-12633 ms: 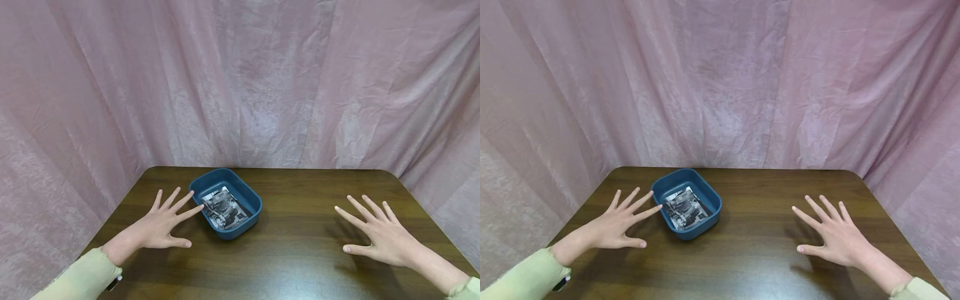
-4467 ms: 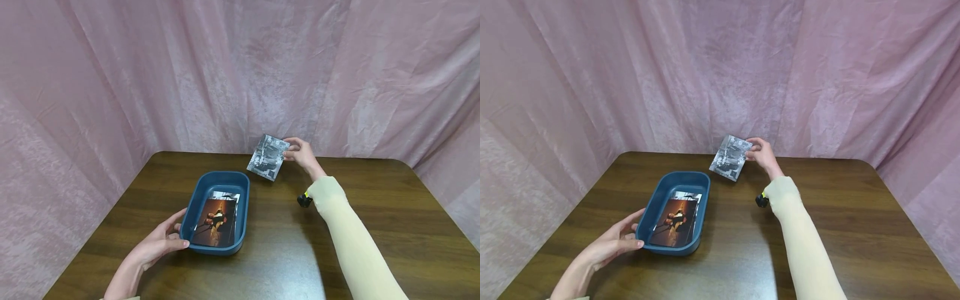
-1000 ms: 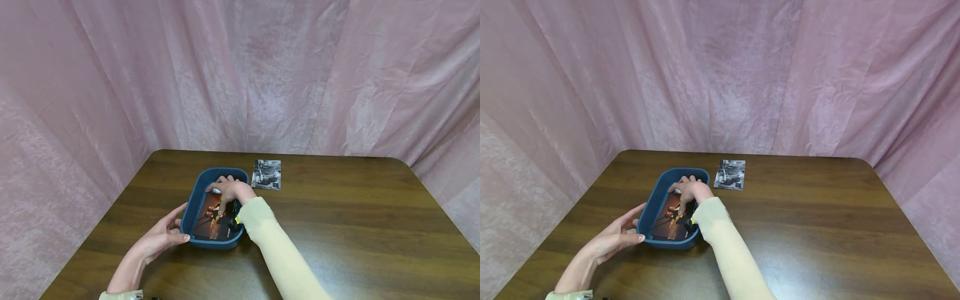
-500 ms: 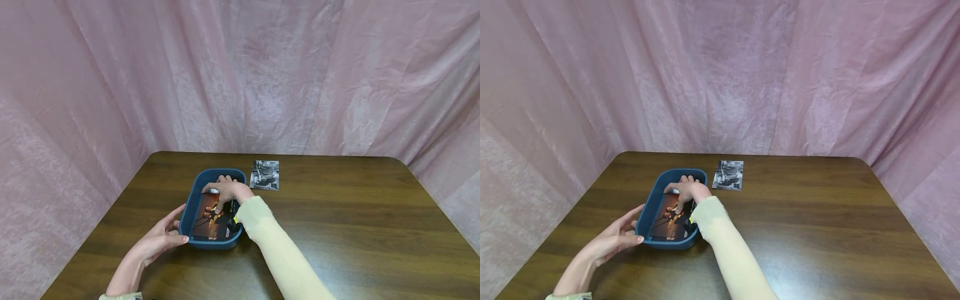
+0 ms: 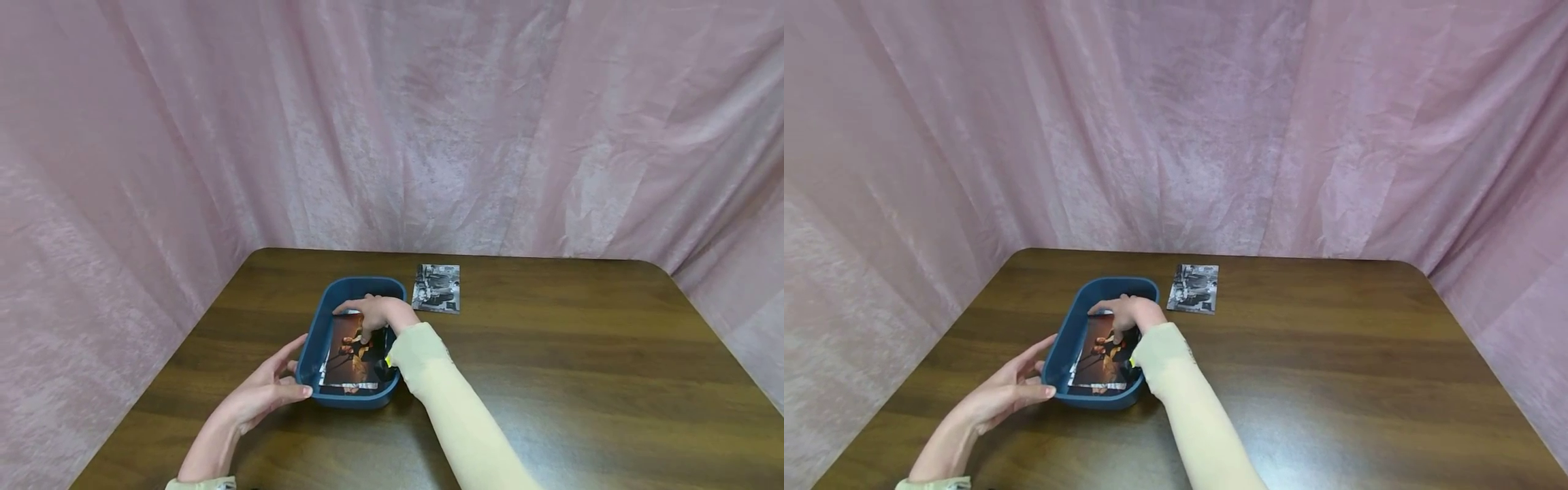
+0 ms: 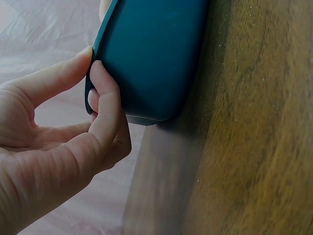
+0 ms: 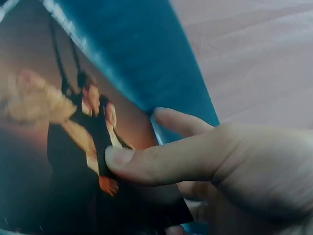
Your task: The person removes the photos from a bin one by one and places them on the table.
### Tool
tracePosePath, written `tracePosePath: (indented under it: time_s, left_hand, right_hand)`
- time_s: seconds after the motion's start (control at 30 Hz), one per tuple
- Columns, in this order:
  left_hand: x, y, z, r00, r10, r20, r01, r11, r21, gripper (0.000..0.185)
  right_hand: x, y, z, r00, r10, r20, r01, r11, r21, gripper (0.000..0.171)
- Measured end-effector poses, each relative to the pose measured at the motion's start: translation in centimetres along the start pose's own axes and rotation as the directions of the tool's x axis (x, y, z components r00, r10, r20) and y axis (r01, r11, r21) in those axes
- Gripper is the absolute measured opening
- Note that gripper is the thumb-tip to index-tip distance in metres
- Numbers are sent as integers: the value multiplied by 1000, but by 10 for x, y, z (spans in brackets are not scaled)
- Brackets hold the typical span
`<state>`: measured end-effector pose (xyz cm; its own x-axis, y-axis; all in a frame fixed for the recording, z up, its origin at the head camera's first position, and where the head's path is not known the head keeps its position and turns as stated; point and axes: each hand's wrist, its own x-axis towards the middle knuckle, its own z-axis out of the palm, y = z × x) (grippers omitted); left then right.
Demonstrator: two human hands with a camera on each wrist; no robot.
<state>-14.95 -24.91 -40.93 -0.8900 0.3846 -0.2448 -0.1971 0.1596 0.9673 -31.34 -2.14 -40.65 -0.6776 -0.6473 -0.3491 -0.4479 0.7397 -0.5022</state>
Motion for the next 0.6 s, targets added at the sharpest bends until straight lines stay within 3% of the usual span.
tracePosePath:
  time_s: [0.17,0.33,0.43,0.6]
  left_hand:
    - [0,1,1,1000,4,5,-4,1000,-2,98]
    - [-1,0,1,1000,11,6,-11,1000,-5,99]
    - [0,0,1,1000,10,1,-10,1000,-7,99]
    - [0,0,1,1000,8,-4,-8,1000,-10,98]
  right_hand:
    - [-5,-3,-3,995,76,-64,-72,996,60,71]
    - [-4,-4,-3,986,121,-118,-119,993,18,53]
    - [-4,-4,-3,985,127,-121,-126,992,16,50]
    - [-6,-6,-7,989,117,-86,-107,988,114,45]
